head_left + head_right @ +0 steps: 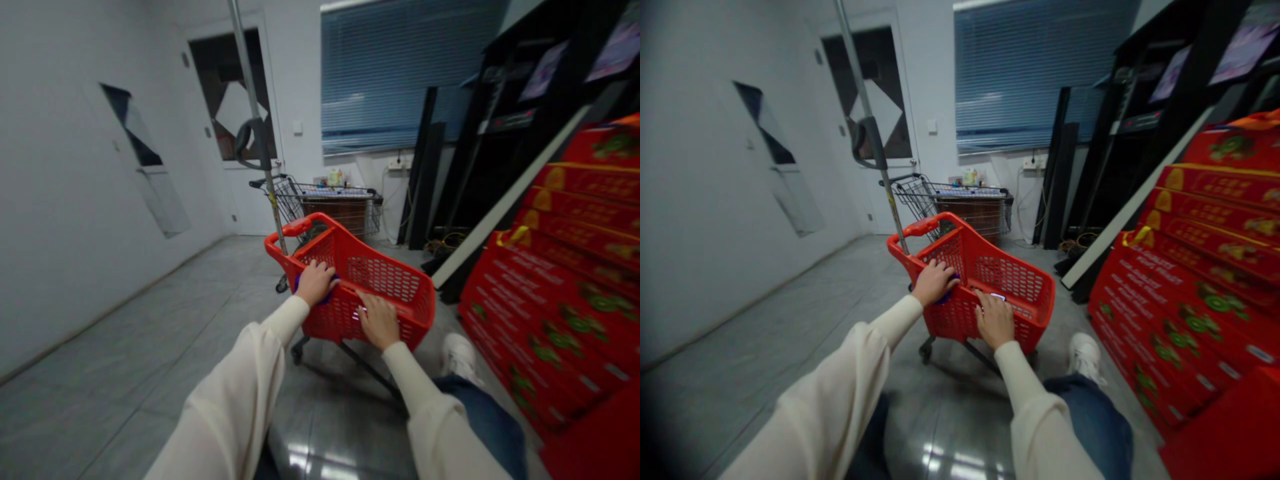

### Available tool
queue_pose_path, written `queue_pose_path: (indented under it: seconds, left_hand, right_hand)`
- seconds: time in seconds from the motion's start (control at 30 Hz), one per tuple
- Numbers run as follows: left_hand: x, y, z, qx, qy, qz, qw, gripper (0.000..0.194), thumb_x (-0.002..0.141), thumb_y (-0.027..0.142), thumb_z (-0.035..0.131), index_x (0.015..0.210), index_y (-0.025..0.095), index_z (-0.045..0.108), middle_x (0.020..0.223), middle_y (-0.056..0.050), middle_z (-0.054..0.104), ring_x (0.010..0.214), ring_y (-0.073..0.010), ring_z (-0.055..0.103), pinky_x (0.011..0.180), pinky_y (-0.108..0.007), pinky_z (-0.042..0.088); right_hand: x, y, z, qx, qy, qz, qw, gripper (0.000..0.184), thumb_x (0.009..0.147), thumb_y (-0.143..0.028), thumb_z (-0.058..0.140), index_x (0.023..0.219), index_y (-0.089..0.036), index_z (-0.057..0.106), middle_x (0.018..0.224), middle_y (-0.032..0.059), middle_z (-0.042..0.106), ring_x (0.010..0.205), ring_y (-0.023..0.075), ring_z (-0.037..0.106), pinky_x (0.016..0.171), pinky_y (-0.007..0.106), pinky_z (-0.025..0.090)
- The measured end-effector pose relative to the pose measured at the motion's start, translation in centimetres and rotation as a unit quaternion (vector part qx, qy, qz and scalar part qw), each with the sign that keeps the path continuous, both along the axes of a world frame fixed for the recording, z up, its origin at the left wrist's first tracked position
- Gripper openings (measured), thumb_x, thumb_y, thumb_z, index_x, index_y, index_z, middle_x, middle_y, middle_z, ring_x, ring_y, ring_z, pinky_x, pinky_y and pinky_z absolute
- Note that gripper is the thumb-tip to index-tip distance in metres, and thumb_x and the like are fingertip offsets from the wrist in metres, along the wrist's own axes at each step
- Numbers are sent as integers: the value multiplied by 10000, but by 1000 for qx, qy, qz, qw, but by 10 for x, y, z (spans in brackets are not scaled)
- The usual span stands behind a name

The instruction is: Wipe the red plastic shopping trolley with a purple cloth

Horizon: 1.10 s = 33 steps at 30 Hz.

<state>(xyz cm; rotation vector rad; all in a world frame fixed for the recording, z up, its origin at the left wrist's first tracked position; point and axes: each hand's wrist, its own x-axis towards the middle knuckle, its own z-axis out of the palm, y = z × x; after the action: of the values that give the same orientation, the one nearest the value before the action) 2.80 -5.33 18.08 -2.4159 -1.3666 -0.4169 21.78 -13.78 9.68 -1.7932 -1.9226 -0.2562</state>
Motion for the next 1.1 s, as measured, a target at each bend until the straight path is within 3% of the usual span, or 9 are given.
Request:
queue_pose_path:
  seconds: [0.1, 0.2, 0.4, 0.5, 0.6, 0.67, 0.93, 1.0, 1.1]
  left_hand:
    - [-20, 14, 19, 4, -9, 64, 998, 331, 962, 440, 494, 1025, 184, 694, 1041, -137, 635, 1064, -295, 494, 889, -411, 398]
    - [-26, 14, 21, 16, -42, 113, 993, 328, 973, 406, 474, 1035, 176, 699, 1051, -147, 639, 1094, -307, 481, 891, -422, 399]
    - [20, -10, -9, -14, -48, 46, 998, 333, 963, 445, 490, 1008, 197, 708, 1046, -128, 649, 1102, -296, 475, 860, -399, 415]
    - [13, -3, -1, -27, -17, 14, 999, 320, 958, 436, 497, 1008, 202, 711, 1043, -119, 664, 1070, -273, 502, 866, -386, 412]
    - [-10, 13, 16, -7, -4, 48, 999, 293, 943, 404, 519, 1003, 196, 718, 1055, -125, 675, 1084, -278, 514, 919, -414, 388]
    - [-18, 18, 19, 18, -16, 71, 997, 287, 942, 387, 521, 998, 192, 723, 1039, -125, 681, 1081, -280, 525, 979, -452, 354]
    - [28, -5, -21, 4, -53, 41, 998, 359, 970, 420, 481, 988, 153, 722, 979, -137, 668, 996, -258, 565, 860, -387, 421]
    - [23, -3, -18, -1, -39, 21, 999, 349, 966, 427, 490, 998, 165, 718, 996, -129, 670, 995, -250, 571, 861, -376, 428]
    - [-3, 12, 2, -14, -17, 18, 1000, 362, 969, 428, 479, 989, 164, 725, 991, -135, 679, 969, -242, 590, 871, -374, 436]
  right_hand:
    - [3, -2, -1, -4, -10, 12, 1000, 460, 981, -290, 441, 1436, -253, 497, 1325, 64, 644, 1170, 214, 545, 970, 364, 321]
    - [-1, -2, -2, 0, -15, -3, 1000, 462, 983, -298, 433, 1437, -246, 503, 1321, 74, 646, 1158, 228, 549, 965, 381, 327]
    - [-6, -3, -7, 16, -33, -9, 999, 538, 962, -272, 433, 1499, -246, 433, 1443, 90, 558, 1223, 255, 514, 1017, 412, 318]
    - [-3, -4, -9, 15, -43, -9, 999, 564, 951, -264, 432, 1514, -267, 409, 1488, 82, 516, 1259, 259, 494, 1033, 422, 319]
    - [-5, -4, -10, 14, -46, -10, 999, 561, 953, -263, 411, 1514, -270, 410, 1484, 82, 523, 1265, 259, 489, 1034, 433, 325]
    - [-11, -3, -11, 16, -43, -13, 999, 555, 956, -273, 405, 1511, -261, 417, 1477, 90, 529, 1263, 262, 488, 1034, 444, 324]
    - [-20, -2, -14, 32, -21, -27, 999, 529, 955, -282, 417, 1480, -242, 464, 1463, 88, 545, 1264, 263, 485, 1051, 442, 307]
    - [-15, -4, -14, 29, -26, -25, 999, 530, 953, -267, 411, 1481, -247, 464, 1462, 92, 545, 1264, 260, 488, 1052, 442, 307]
    - [-10, -6, -16, 23, -38, -17, 999, 528, 961, -257, 403, 1486, -246, 455, 1467, 90, 539, 1266, 253, 498, 1046, 431, 317]
